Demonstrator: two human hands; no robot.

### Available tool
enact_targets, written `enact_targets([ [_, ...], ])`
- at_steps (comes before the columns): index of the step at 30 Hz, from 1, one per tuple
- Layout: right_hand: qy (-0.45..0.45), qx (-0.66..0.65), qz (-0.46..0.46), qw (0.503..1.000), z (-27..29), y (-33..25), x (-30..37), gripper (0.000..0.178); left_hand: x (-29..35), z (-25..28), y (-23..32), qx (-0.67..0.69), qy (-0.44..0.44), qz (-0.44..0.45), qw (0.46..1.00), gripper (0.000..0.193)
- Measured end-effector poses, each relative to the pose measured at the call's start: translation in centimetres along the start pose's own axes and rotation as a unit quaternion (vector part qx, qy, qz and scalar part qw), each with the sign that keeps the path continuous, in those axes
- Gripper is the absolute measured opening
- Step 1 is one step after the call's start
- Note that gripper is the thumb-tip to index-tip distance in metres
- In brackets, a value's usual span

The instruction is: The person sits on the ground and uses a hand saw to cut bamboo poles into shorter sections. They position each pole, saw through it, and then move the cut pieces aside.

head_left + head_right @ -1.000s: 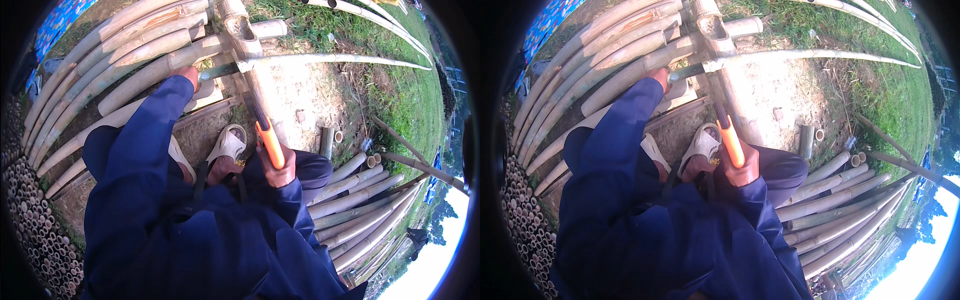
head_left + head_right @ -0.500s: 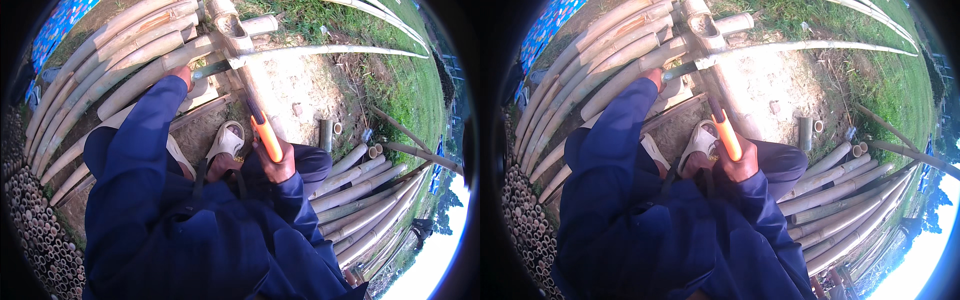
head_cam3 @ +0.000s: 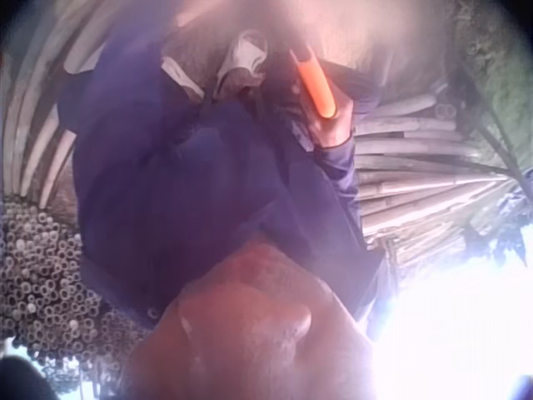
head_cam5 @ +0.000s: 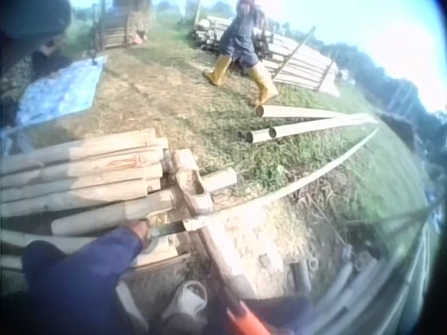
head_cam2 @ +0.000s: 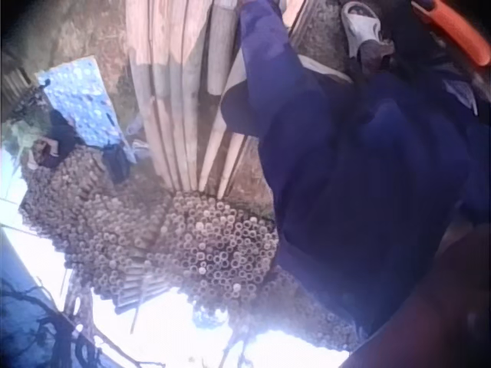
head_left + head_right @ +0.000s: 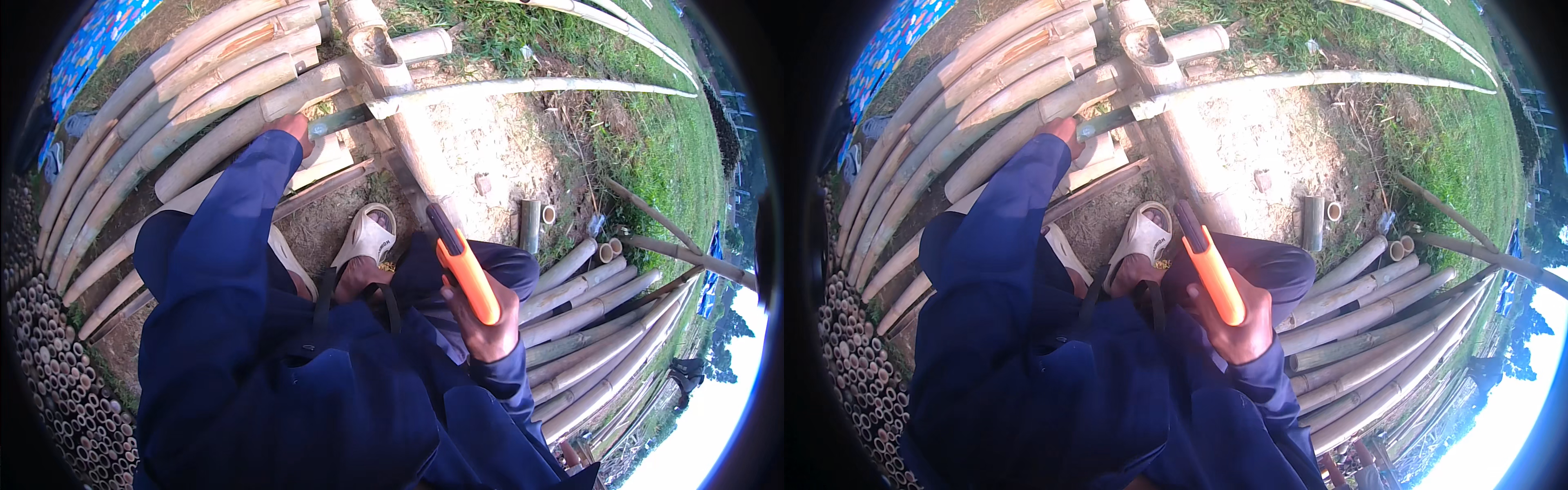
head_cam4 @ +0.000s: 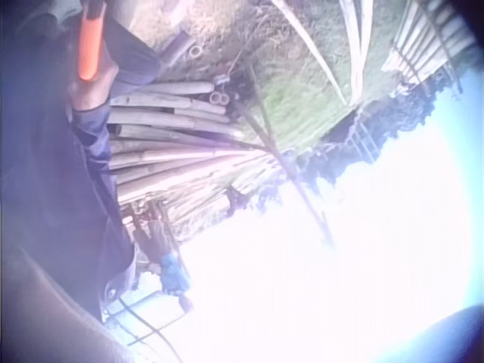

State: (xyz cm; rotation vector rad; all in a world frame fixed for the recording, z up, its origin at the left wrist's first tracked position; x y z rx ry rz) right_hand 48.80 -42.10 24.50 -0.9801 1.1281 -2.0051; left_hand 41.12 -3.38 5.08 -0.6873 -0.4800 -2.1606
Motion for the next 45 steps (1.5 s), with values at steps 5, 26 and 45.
enact_targets([
  [5,0.012,0.0,0.008,1.0,-0.1,1.7,0.3,0.021,0.3,1.1,1.2,-0.002,-0.018,0.011,1.0,0.039],
  [26,-0.015,0.005,-0.014,1.0,1.1,0.1,1.4,0.02,0.6,-0.2,-0.5,-0.018,0.003,0.008,1.0,0.048],
  [45,0.01,0.008,-0.005,1.0,-4.3,5.7,-7.5,0.019,0.4,0.8,1.7,-0.015,-0.015,-0.001,1.0,0.041],
])
Point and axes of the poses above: each hand's wrist, its own x-axis away from the middle knuckle, its own z-axis out of the back of the hand, y = z × x, the point moved 1 cm from there along -x, towards the middle knuckle, and after that the axes turned 9 degrees about -y, right-handed, at the moved point
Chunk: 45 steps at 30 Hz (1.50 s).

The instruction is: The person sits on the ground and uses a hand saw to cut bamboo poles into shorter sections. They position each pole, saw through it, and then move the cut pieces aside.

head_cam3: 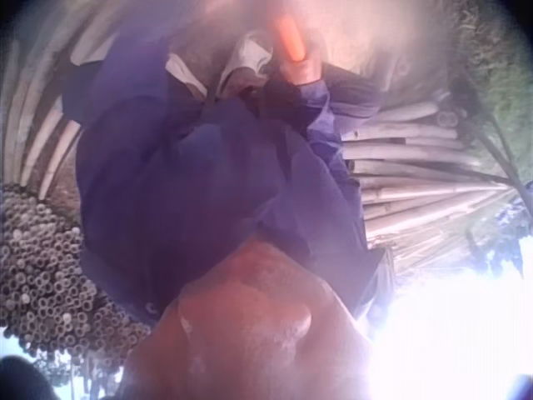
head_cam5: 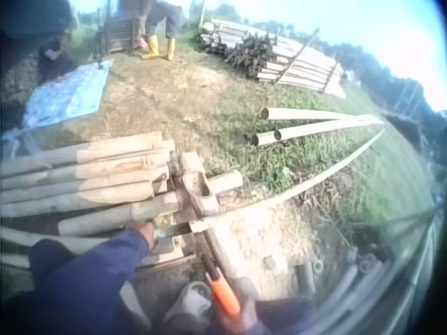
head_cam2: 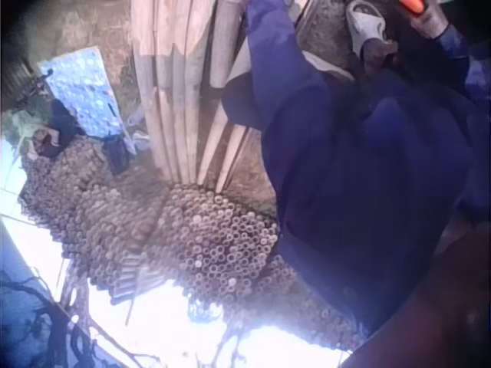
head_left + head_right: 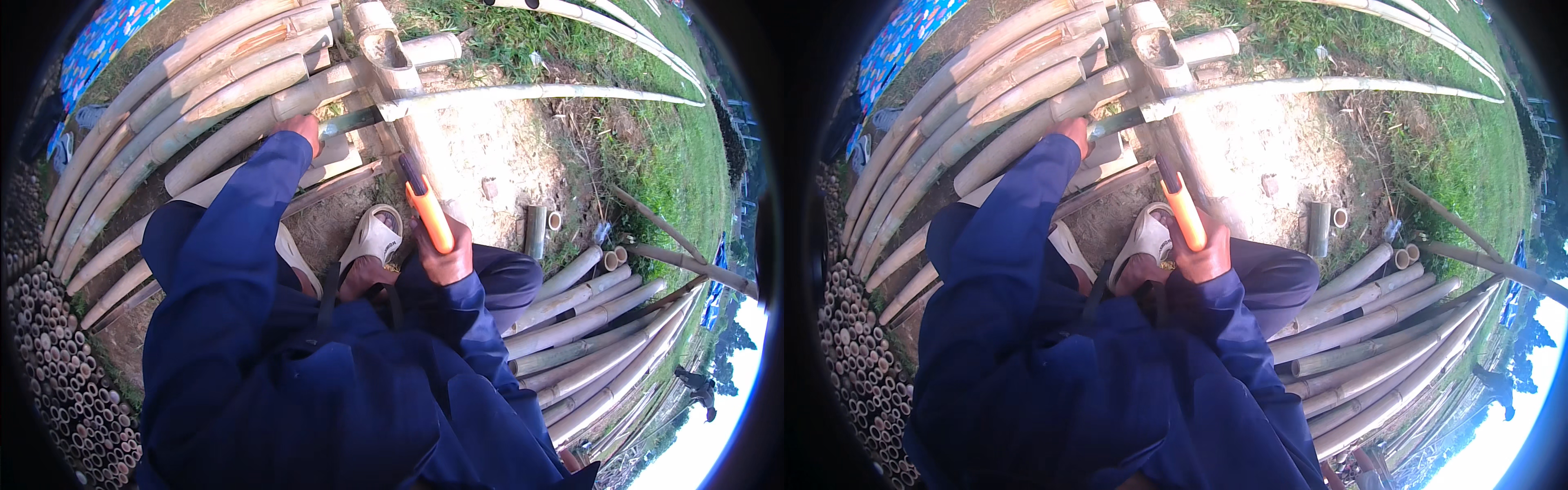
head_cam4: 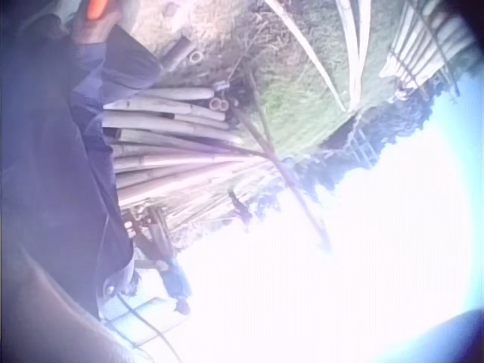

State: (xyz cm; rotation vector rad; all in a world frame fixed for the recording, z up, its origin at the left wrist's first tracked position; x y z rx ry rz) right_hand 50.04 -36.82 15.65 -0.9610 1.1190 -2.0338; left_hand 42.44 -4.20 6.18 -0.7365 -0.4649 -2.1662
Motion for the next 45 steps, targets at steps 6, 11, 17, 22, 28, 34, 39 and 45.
enact_targets([
  [6,0.006,-0.013,0.058,0.998,2.5,-1.4,7.3,0.021,1.3,0.1,-0.7,-0.011,0.025,0.02,0.999,0.044],
  [11,-0.002,0.011,0.01,1.0,0.0,-1.4,1.4,0.02,1.1,0.3,0.0,-0.002,-0.013,0.009,1.0,0.048],
  [17,-0.012,-0.013,0.022,1.0,1.9,-0.6,5.7,0.027,1.0,-0.1,-0.8,-0.001,-0.002,0.011,1.0,0.046],
  [22,-0.009,0.021,0.021,1.0,0.2,-1.2,3.8,0.018,1.3,0.2,-0.3,0.011,0.001,0.003,1.0,0.044],
  [28,0.025,-0.012,0.082,0.996,1.9,-0.4,5.2,0.013,0.8,0.4,-0.6,0.006,0.007,0.006,1.0,0.044],
  [34,-0.021,-0.015,-0.008,1.0,0.7,-1.2,3.1,0.019,1.4,-0.7,0.0,0.019,0.002,-0.016,1.0,0.042],
  [39,0.003,0.025,0.076,0.997,1.3,-1.9,2.5,0.014,1.1,-0.2,-0.7,0.02,-0.023,-0.002,1.0,0.044],
  [45,0.025,0.074,0.125,0.989,2.0,-0.1,4.8,0.024,-1.2,-2.5,-1.5,0.039,-0.026,-0.018,0.999,0.044],
])
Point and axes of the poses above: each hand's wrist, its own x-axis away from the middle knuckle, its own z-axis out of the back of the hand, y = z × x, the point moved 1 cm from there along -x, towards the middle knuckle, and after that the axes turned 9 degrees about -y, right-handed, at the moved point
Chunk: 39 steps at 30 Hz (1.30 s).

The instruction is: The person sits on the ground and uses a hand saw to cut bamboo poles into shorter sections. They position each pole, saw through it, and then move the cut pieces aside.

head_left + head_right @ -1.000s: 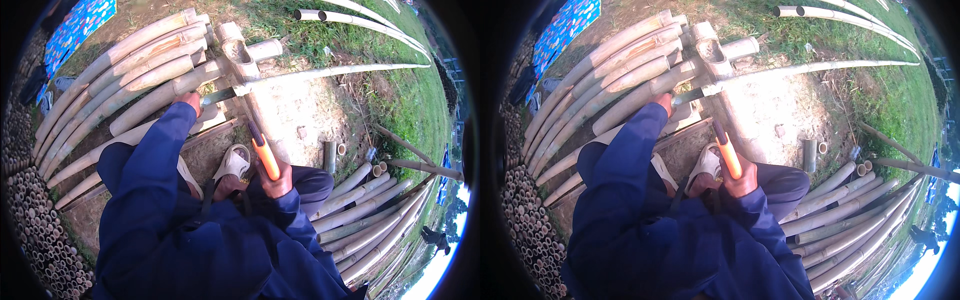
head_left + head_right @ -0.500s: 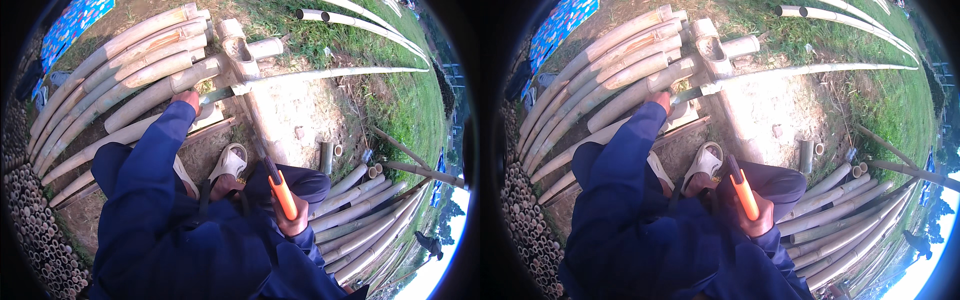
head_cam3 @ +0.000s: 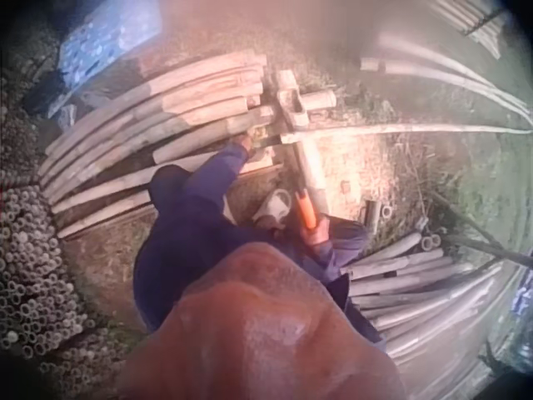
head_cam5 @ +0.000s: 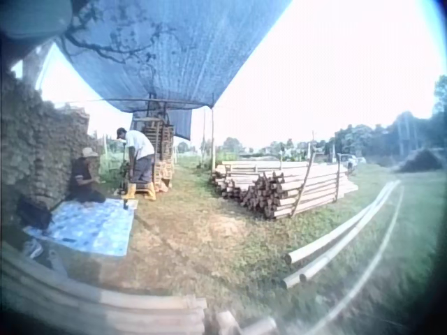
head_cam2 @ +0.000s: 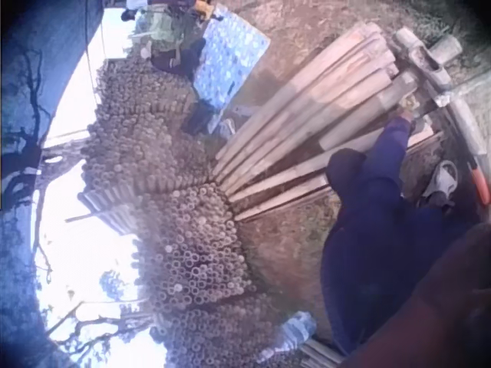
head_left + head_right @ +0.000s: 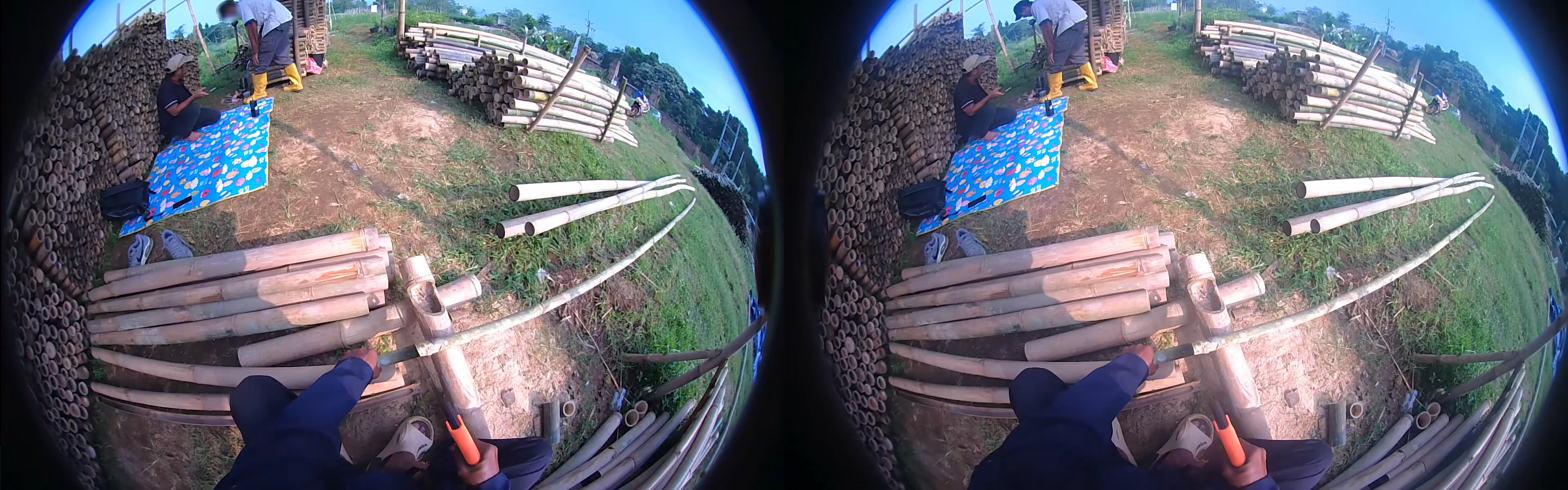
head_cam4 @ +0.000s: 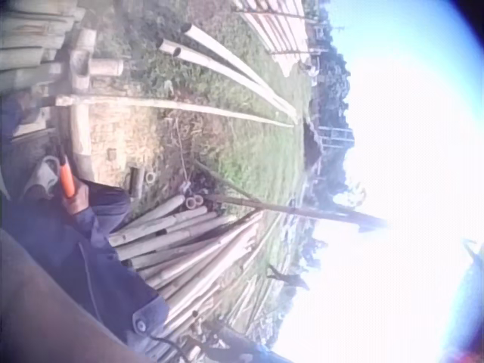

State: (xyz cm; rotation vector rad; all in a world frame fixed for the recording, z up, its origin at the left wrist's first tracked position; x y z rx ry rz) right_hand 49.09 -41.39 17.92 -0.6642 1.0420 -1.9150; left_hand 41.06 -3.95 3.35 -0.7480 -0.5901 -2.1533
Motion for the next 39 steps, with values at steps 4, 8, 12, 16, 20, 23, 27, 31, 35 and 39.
enact_targets([
  [4,0.021,0.03,0.011,0.999,-5.0,10.1,-3.4,0.028,0.5,0.2,0.1,0.004,0.019,-0.019,1.0,0.047],
  [8,-0.011,-0.077,-0.007,0.997,0.3,0.9,3.6,0.029,2.3,0.5,-0.2,0.005,0.024,0.004,1.0,0.047],
  [12,0.003,-0.01,-0.022,1.0,0.2,-0.3,3.6,0.02,1.9,0.4,1.3,0.016,0.035,-0.011,0.999,0.045],
  [16,0.003,-0.004,0.02,1.0,-3.1,0.4,-3.5,0.019,0.1,-1.0,-0.8,0.007,0.014,-0.015,1.0,0.049],
  [20,0.004,-0.026,-0.017,1.0,-0.1,-0.8,2.3,0.021,0.0,-1.0,-0.7,0.019,0.039,-0.03,0.999,0.049],
  [23,0.014,0.009,-0.036,0.999,0.4,-0.7,5.9,0.025,-1.5,-2.3,-0.6,0.012,0.033,-0.024,0.999,0.047],
  [27,-0.013,-0.016,-0.032,0.999,-3.0,1.0,-2.4,0.011,-1.0,-3.1,-1.5,0.05,0.079,-0.054,0.994,0.038],
  [31,-0.002,-0.02,-0.028,0.999,-2.2,-0.7,-2.1,0.015,0.4,-2.9,-0.8,0.004,0.075,-0.078,0.994,0.042],
  [35,0.029,-0.025,-0.045,0.998,-2.1,-1.4,0.7,0.016,1.4,-3.7,0.3,-0.032,0.036,-0.112,0.993,0.054],
  [39,0.025,-0.026,-0.045,0.998,-3.6,0.0,-0.8,0.014,1.6,-4.0,0.2,0.029,0.053,-0.094,0.994,0.06],
])
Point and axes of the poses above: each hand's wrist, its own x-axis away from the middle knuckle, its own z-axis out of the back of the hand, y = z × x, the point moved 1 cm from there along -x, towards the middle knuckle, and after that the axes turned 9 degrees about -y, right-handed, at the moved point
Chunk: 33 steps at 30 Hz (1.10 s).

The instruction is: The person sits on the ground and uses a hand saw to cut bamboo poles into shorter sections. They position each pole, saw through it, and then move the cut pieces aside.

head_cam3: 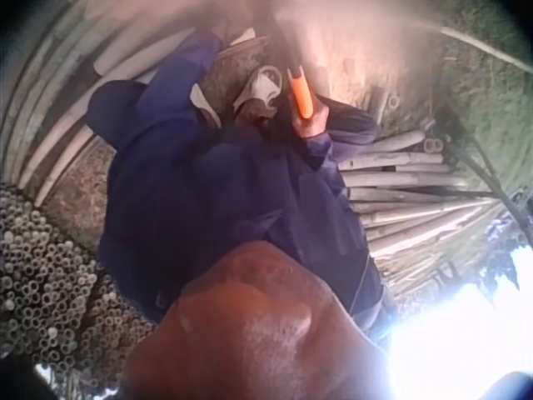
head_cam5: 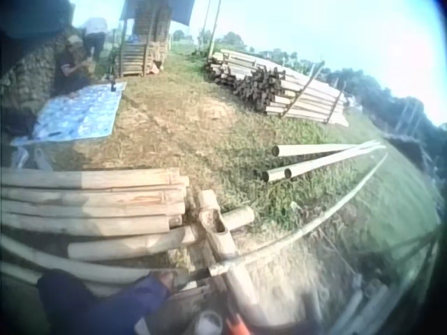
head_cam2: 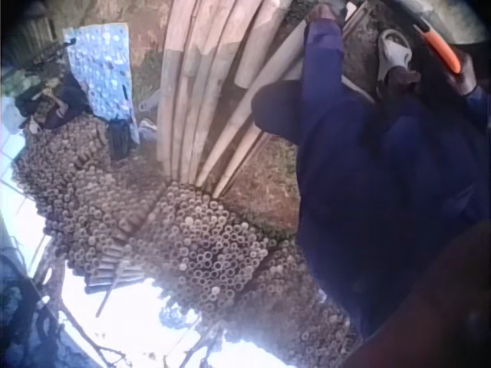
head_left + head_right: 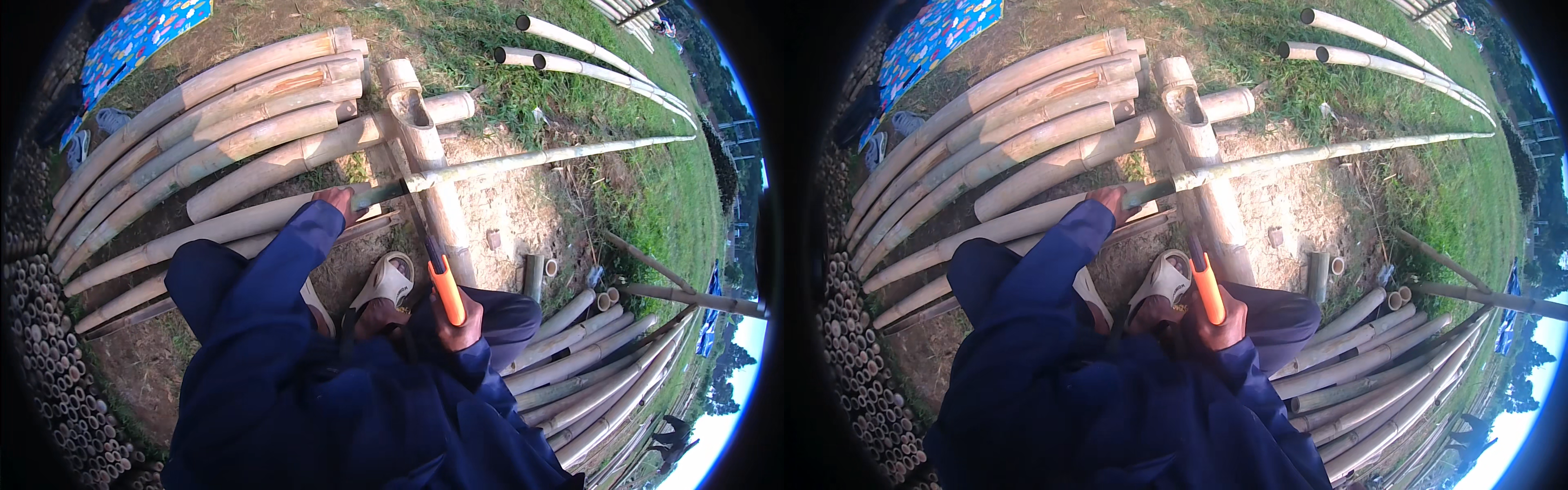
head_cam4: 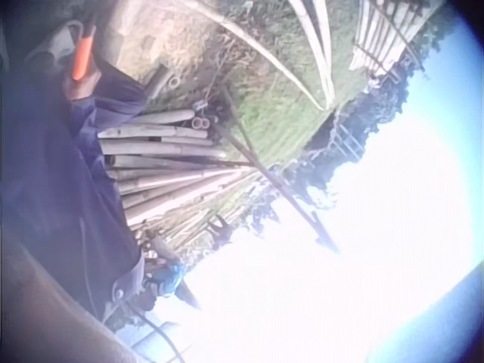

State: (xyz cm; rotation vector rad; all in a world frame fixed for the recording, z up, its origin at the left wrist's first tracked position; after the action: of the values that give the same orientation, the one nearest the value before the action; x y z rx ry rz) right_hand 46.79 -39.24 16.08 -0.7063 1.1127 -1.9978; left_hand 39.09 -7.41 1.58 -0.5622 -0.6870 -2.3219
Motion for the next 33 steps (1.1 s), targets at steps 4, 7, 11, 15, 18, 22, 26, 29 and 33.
enact_targets([
  [4,-0.021,0.008,0.006,1.0,0.4,-0.2,-1.1,0.015,-0.1,-0.1,-0.5,0.018,0.031,0.049,0.998,0.055],
  [7,-0.011,0.031,0.034,0.999,2.8,-0.8,-0.2,0.018,-0.6,0.0,-0.8,-0.013,0.046,0.066,0.997,0.05],
  [11,-0.012,0.019,0.008,1.0,4.5,-1.2,2.3,0.017,-0.6,-0.6,-0.1,0.052,0.048,0.066,0.995,0.049],
  [15,-0.017,-0.007,-0.033,0.999,4.0,-1.9,2.0,0.017,-0.7,-1.0,-0.2,0.079,0.047,0.073,0.993,0.052],
  [18,-0.014,-0.014,0.005,1.0,5.8,-2.3,4.8,0.017,-1.2,0.2,-0.8,0.062,0.065,0.072,0.993,0.054],
  [22,0.0,0.007,-0.023,1.0,6.3,-3.4,4.1,0.016,-2.3,-0.5,-0.7,0.117,0.065,0.063,0.989,0.054],
  [26,-0.006,-0.004,-0.009,1.0,6.5,-2.4,4.9,0.016,-2.9,-0.7,-2.2,0.209,0.044,0.013,0.977,0.049],
  [29,0.028,-0.002,0.016,0.999,5.8,-3.2,5.8,0.014,-3.5,-2.9,-3.2,0.283,0.051,0.0,0.958,0.045],
  [33,0.01,0.0,0.019,1.0,1.5,-1.4,1.5,0.014,-2.9,-3.7,-0.1,0.409,-0.05,0.047,0.91,0.041],
])
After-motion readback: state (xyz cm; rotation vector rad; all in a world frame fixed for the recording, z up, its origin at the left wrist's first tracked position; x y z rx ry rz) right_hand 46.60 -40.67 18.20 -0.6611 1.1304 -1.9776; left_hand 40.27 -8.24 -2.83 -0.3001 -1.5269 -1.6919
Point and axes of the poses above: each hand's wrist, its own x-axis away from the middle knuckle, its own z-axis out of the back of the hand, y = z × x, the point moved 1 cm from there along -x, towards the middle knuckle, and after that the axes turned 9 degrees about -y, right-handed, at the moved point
